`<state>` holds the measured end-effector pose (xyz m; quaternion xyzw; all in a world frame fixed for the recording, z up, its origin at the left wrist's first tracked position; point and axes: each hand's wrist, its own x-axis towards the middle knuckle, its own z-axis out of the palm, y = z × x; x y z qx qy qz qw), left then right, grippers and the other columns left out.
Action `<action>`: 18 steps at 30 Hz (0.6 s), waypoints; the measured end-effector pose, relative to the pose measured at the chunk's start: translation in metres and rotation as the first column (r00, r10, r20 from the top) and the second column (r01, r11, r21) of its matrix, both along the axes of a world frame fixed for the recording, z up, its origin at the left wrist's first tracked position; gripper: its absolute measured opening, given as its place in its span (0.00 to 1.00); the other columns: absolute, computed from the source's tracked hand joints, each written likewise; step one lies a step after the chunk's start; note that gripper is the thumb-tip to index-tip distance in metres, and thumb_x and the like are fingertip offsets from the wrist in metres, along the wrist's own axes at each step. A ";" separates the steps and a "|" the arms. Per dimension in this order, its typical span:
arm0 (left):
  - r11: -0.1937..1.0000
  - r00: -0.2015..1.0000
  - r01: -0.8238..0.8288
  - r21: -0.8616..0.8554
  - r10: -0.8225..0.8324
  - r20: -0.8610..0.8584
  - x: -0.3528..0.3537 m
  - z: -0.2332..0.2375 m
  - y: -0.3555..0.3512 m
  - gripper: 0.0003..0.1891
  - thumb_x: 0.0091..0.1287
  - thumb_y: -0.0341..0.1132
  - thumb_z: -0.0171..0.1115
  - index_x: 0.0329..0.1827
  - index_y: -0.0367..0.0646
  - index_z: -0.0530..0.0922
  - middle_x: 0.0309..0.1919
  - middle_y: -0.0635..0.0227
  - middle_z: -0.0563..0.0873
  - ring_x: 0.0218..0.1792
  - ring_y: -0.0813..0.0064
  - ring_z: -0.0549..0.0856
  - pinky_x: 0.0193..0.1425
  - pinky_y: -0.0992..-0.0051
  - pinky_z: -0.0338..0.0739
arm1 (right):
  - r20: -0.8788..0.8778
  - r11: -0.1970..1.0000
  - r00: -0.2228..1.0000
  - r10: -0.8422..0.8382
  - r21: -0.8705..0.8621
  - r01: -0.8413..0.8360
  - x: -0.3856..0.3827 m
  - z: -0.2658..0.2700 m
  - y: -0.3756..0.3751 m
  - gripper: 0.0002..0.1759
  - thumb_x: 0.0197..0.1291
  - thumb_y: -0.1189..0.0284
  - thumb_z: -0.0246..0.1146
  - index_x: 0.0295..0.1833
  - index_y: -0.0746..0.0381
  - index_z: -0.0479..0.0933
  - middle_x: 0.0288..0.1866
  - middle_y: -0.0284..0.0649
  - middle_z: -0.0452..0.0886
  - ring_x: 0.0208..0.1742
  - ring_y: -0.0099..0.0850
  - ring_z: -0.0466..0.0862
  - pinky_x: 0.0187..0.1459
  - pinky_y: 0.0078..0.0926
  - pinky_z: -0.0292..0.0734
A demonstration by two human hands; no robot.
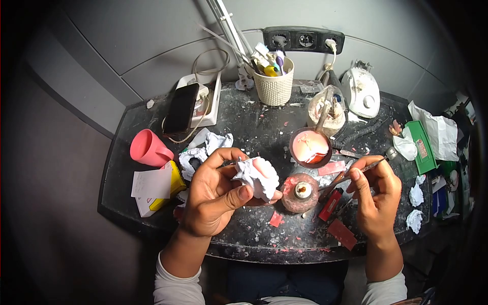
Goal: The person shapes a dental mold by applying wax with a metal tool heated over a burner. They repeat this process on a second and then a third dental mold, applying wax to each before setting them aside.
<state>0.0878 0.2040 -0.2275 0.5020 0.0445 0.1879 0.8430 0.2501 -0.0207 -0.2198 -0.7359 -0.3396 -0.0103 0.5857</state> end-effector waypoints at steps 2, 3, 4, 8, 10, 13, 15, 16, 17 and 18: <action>1.000 1.000 -0.005 -0.030 0.005 -0.003 0.000 0.001 -0.001 0.30 0.67 0.33 0.72 0.64 0.33 0.62 0.49 0.50 0.85 0.48 0.48 0.90 0.53 0.52 0.89 | -0.009 1.000 1.000 0.002 0.003 -0.002 0.000 0.000 0.000 0.02 0.67 0.83 0.65 0.40 0.70 0.79 0.31 0.36 0.82 0.28 0.18 0.81 0.32 0.17 0.74; 1.000 1.000 -0.009 -0.025 0.009 -0.004 0.000 0.001 -0.001 0.30 0.67 0.33 0.72 0.64 0.33 0.62 0.49 0.50 0.85 0.48 0.48 0.90 0.53 0.52 0.89 | -0.017 1.000 1.000 -0.004 0.006 0.004 -0.001 0.000 0.000 0.02 0.67 0.83 0.65 0.40 0.70 0.79 0.30 0.36 0.82 0.28 0.18 0.80 0.32 0.17 0.73; 0.999 1.000 0.003 -0.038 -0.003 0.001 0.000 0.001 -0.001 0.30 0.68 0.33 0.72 0.64 0.33 0.62 0.49 0.50 0.84 0.48 0.48 0.90 0.53 0.51 0.89 | -0.027 1.000 1.000 -0.006 0.014 0.007 -0.001 0.000 0.001 0.02 0.67 0.83 0.64 0.40 0.70 0.79 0.30 0.36 0.82 0.27 0.17 0.80 0.32 0.17 0.73; 0.999 1.000 0.015 -0.038 -0.014 0.021 -0.001 0.003 -0.002 0.30 0.67 0.32 0.72 0.63 0.33 0.62 0.49 0.51 0.85 0.49 0.48 0.90 0.54 0.49 0.88 | -0.021 1.000 1.000 0.002 0.021 -0.002 -0.001 0.001 0.001 0.02 0.67 0.83 0.64 0.39 0.69 0.79 0.30 0.35 0.82 0.27 0.17 0.79 0.31 0.17 0.71; 1.000 1.000 0.009 -0.030 -0.008 0.025 -0.001 0.004 -0.002 0.31 0.66 0.32 0.73 0.63 0.33 0.62 0.49 0.51 0.85 0.48 0.49 0.90 0.55 0.49 0.88 | -0.013 1.000 1.000 -0.003 -0.001 0.003 -0.001 0.001 0.001 0.02 0.67 0.83 0.64 0.39 0.69 0.78 0.29 0.35 0.81 0.26 0.17 0.78 0.30 0.17 0.70; 1.000 0.998 -0.002 0.018 0.001 0.055 -0.002 -0.001 0.000 0.33 0.63 0.32 0.75 0.63 0.33 0.62 0.48 0.52 0.85 0.49 0.51 0.90 0.56 0.49 0.87 | 0.033 0.998 0.998 0.049 -0.043 -0.048 0.003 -0.002 -0.003 0.06 0.72 0.77 0.63 0.40 0.68 0.76 0.35 0.34 0.80 0.27 0.17 0.79 0.26 0.13 0.70; 0.998 0.998 -0.022 0.050 0.019 0.065 -0.004 -0.002 -0.001 0.34 0.60 0.31 0.78 0.62 0.35 0.62 0.47 0.51 0.85 0.50 0.56 0.89 0.58 0.48 0.85 | 0.033 0.998 0.998 0.050 -0.038 -0.049 0.003 -0.002 -0.003 0.06 0.72 0.77 0.63 0.40 0.68 0.76 0.35 0.34 0.80 0.27 0.17 0.79 0.26 0.13 0.70; 0.998 0.998 -0.021 0.052 0.018 0.068 -0.005 -0.004 0.000 0.34 0.60 0.31 0.78 0.62 0.35 0.62 0.47 0.51 0.85 0.50 0.56 0.89 0.58 0.48 0.85 | 0.030 0.998 0.998 0.052 -0.035 -0.051 0.003 -0.002 -0.003 0.06 0.72 0.77 0.63 0.40 0.68 0.76 0.35 0.34 0.80 0.27 0.17 0.79 0.26 0.13 0.70; 0.998 0.994 0.029 0.055 -0.035 0.102 -0.006 -0.007 0.003 0.33 0.61 0.28 0.77 0.63 0.36 0.63 0.49 0.53 0.85 0.53 0.61 0.88 0.60 0.58 0.83 | 0.033 0.998 0.998 0.052 -0.033 -0.051 0.003 -0.001 -0.003 0.06 0.72 0.77 0.63 0.40 0.68 0.76 0.35 0.34 0.80 0.27 0.17 0.79 0.26 0.13 0.70; 0.995 0.987 0.079 0.060 -0.086 0.136 -0.006 -0.008 0.005 0.32 0.61 0.26 0.76 0.64 0.37 0.65 0.52 0.55 0.85 0.55 0.67 0.87 0.63 0.68 0.81 | 0.038 0.998 0.998 0.053 -0.038 -0.052 0.003 -0.002 -0.003 0.06 0.72 0.77 0.63 0.40 0.68 0.76 0.35 0.34 0.80 0.27 0.17 0.78 0.26 0.13 0.70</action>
